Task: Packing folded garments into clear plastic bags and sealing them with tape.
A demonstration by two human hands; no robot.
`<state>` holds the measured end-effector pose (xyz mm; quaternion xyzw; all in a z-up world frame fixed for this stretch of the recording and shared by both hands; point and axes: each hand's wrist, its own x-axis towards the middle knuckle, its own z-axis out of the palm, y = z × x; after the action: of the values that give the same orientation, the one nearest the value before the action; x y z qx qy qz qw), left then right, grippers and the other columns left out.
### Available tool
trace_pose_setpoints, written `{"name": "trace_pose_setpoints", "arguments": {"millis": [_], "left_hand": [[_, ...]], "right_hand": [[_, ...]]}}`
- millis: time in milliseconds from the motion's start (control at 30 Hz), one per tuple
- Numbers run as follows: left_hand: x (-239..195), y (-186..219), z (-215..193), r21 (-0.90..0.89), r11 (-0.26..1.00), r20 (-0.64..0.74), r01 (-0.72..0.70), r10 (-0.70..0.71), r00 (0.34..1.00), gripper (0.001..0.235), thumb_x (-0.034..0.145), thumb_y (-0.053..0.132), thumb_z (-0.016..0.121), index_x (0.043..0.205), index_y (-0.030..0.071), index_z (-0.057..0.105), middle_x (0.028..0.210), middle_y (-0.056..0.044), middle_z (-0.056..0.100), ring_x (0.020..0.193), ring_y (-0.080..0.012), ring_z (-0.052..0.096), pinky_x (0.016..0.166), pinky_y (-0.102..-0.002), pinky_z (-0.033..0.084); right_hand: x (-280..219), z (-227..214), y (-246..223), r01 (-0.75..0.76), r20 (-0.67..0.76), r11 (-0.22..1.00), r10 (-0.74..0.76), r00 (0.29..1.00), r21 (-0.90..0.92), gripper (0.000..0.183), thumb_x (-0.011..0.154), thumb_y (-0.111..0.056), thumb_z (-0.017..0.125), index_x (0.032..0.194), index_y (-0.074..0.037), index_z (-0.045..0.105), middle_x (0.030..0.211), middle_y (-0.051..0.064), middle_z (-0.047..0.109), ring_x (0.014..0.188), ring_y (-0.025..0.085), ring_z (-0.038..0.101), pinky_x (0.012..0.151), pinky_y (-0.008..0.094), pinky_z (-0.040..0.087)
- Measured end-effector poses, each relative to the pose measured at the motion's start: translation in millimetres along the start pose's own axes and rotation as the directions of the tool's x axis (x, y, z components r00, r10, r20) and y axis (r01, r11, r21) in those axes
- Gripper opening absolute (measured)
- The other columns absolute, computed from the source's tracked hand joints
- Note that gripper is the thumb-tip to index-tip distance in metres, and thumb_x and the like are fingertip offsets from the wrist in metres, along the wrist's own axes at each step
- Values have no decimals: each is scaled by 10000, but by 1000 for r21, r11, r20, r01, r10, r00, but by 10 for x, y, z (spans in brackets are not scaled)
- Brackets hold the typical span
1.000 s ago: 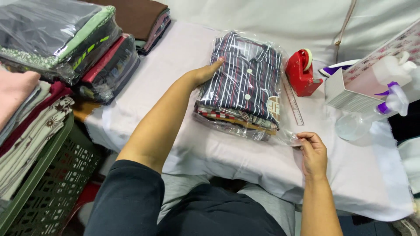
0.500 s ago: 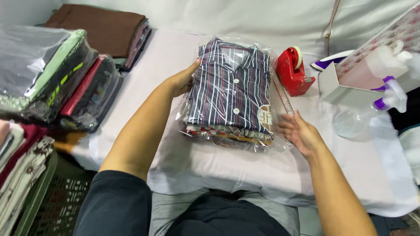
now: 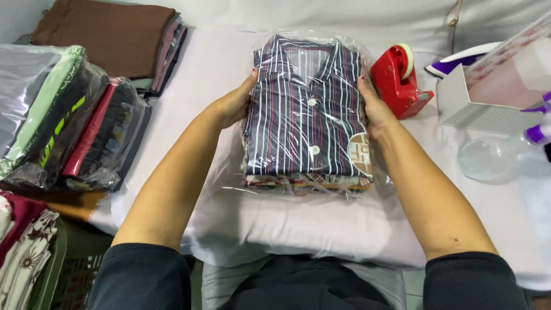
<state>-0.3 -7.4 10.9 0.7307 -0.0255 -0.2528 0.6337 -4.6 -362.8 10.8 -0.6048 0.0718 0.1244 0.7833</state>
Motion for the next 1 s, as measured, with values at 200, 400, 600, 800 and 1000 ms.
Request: {"name": "trace_pose_setpoints", "arguments": {"millis": [200, 400, 600, 800, 1000], "left_hand": [[417, -3, -151, 125, 992, -143, -30, 48, 989, 1075, 886, 766, 333, 1586, -22, 121, 1605, -288, 280, 1500, -389, 318, 1185, -479, 284], [797, 18, -153, 3, 993, -136, -118, 117, 984, 1089, 863, 782, 397, 1565, -7, 131, 1585, -270, 351, 1488, -354, 403, 1217, -439, 324], [1086, -10, -197, -157, 965, -99, -209, 195, 976, 1065, 837, 820, 282, 1553, 41, 163, 1475, -287, 491, 1308, -347, 618, 1045, -423, 569], [1182, 50, -238, -276, 909, -175, -314, 273, 946, 996, 898, 772, 373, 1467, -45, 354, 1323, -329, 609, 1180, -355, 698, 944, -397, 644], [1406, 82, -335, -204, 899, -221, -388, 344, 913, 990, 831, 690, 484, 1533, 165, 24, 1412, -283, 464, 1264, -360, 614, 986, -442, 605]], "right_hand": [[458, -206, -61, -82, -11, 991, 82, 997, -105, 783, 909, -635, 577, 1443, -63, 557, 1382, 106, 674, 1237, 232, 657, 1022, 395, 543], [759, -59, -112, -125, -65, 974, 114, 991, -190, 843, 880, -726, 522, 1411, -74, 568, 1296, 101, 714, 1151, 215, 694, 979, 392, 554], [1033, -94, -70, 23, -49, 981, -33, 998, -195, 804, 953, -681, 509, 1411, -24, 570, 1254, 126, 726, 1089, 209, 718, 951, 353, 572], [1269, -215, -42, 156, 41, 969, -151, 988, -191, 648, 996, -551, 540, 1399, -44, 567, 1283, 102, 701, 1123, 182, 690, 999, 321, 547], [1494, -326, 67, 363, 83, 846, -360, 929, -391, 778, 1012, -635, 489, 1493, -26, 430, 1418, 165, 568, 1300, 214, 559, 1110, 318, 446]]}}
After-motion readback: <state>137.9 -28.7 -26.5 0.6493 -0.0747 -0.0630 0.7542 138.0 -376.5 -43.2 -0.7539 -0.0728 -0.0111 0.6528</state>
